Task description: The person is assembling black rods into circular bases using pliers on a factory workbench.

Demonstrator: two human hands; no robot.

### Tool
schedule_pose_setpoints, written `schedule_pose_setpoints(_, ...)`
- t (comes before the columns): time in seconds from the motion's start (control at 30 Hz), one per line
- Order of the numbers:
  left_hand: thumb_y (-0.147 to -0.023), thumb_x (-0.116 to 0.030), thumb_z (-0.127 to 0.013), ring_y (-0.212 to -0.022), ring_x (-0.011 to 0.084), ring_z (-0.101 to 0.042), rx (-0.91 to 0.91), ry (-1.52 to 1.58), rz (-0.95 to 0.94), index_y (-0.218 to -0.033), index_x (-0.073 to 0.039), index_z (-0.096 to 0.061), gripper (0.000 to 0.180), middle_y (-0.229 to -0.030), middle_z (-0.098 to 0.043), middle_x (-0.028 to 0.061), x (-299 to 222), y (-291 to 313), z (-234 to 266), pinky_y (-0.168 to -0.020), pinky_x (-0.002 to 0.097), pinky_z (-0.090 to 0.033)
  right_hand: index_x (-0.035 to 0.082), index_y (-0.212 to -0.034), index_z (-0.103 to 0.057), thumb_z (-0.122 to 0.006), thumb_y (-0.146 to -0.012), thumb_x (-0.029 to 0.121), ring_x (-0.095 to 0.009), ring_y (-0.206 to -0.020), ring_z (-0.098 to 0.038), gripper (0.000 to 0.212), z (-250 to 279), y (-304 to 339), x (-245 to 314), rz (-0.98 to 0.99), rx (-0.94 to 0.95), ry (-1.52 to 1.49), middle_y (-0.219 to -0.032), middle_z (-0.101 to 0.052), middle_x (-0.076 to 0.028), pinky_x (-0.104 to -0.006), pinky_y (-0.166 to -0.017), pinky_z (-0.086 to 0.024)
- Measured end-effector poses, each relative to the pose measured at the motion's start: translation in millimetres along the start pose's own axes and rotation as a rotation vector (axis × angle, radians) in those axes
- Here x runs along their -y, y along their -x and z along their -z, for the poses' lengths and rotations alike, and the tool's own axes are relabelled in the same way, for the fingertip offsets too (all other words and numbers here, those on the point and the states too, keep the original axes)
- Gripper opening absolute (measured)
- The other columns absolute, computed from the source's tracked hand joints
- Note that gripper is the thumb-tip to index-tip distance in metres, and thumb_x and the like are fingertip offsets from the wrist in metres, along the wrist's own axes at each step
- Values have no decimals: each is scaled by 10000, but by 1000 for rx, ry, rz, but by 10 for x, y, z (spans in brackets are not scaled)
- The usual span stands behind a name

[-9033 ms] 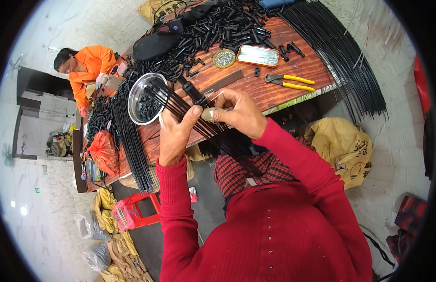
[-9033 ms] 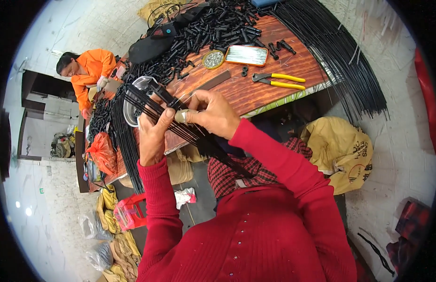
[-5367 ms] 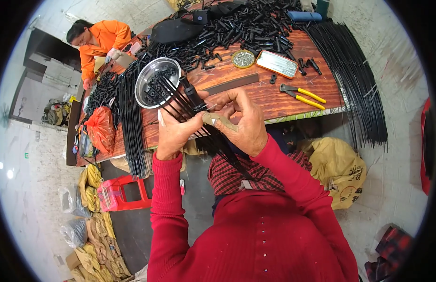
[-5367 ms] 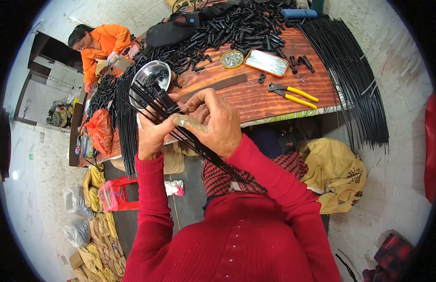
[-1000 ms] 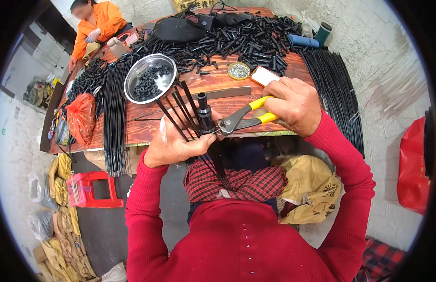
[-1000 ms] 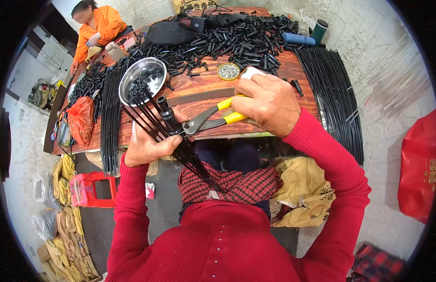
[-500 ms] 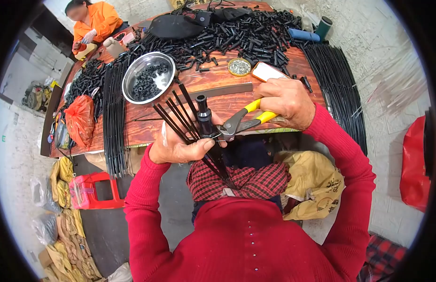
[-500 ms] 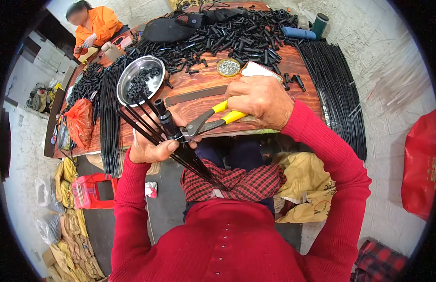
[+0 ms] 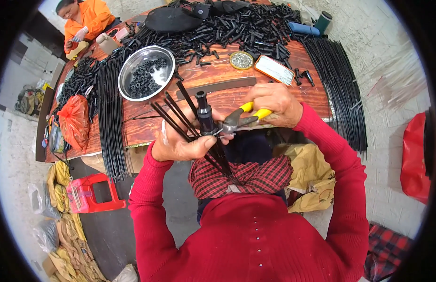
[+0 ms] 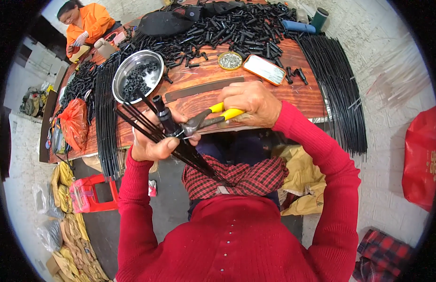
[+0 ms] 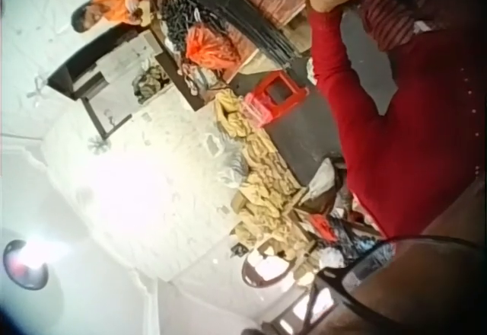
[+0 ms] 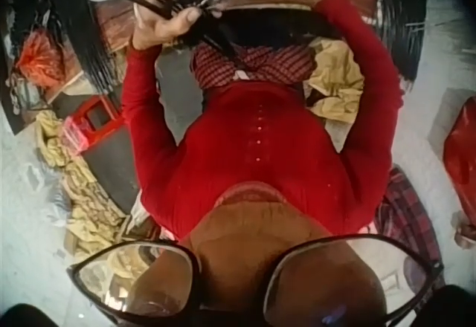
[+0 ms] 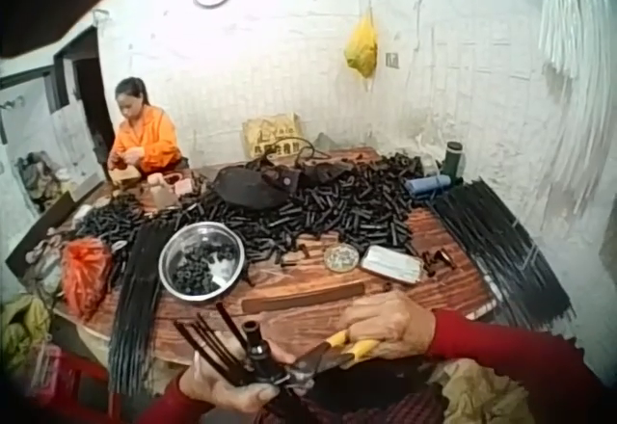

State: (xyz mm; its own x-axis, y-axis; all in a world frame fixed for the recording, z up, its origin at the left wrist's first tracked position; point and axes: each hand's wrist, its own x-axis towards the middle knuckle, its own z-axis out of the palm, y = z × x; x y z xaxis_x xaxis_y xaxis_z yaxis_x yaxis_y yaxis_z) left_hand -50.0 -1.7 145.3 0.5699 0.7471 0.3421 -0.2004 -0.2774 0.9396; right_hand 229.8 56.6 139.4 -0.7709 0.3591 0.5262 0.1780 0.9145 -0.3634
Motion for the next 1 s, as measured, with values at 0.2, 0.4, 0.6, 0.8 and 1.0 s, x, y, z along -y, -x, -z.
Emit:
schedule_pose_setpoints(0.2, -834, -56, -642, -886, 266, -711, 43, -15, -23, -1156, 78, -527, 367, -965, -698, 193, 69, 25, 75, -801, 389, -589, 17, -758, -567, -710, -790, 163, -301, -818, -656, 207, -186, 27, -60, -42, -44, -126, -920, -660, -140, -388, -695, -520)
schedule_pose_setpoints(0.4, -837, -39, -651, -913, 301, -709, 23, 11, -48, -1168, 90, -497, 387, -976, -692, 220, 73, 84, 77, -827, 416, -589, 12, -769, -552, -747, -748, 144, -312, -818, -658, 236, -171, 10, -51, -61, 40, -274, -918, -657, -144, -378, -689, -521)
schedule_pose_setpoints(0.6, -843, -58, -655, -887, 285, -712, -1, 36, -14, -1168, 98, -507, 390, -966, -692, 207, 6, 59, 12, -819, 409, -591, 8, -775, -553, -742, -745, 133, -309, -832, -656, 228, -224, 59, -22, -62, -24, -242, -915, -653, -141, -382, -694, -516)
schedule_pose_setpoints(0.8, -848, -85, -652, -837, 248, -707, -90, -20, 27, -1176, 91, -508, 399, -913, -686, 177, 80, 67, 67, -769, 364, -580, 34, -801, -609, -746, -706, 143, -296, -809, -638, 199, -86, 40, 124, -65, -157, 196, -920, -653, -93, -383, -675, -505)
schedule_pose_setpoints(1.0, -859, -116, -662, -847, 260, -695, -181, -19, 37, -1214, 74, -481, 442, -964, -692, 192, 91, 82, 140, -763, 376, -574, 54, -827, -621, -729, -723, 183, -273, -779, -618, 198, 29, 134, 254, -233, -158, 394, -846, -615, -63, -379, -648, -484)
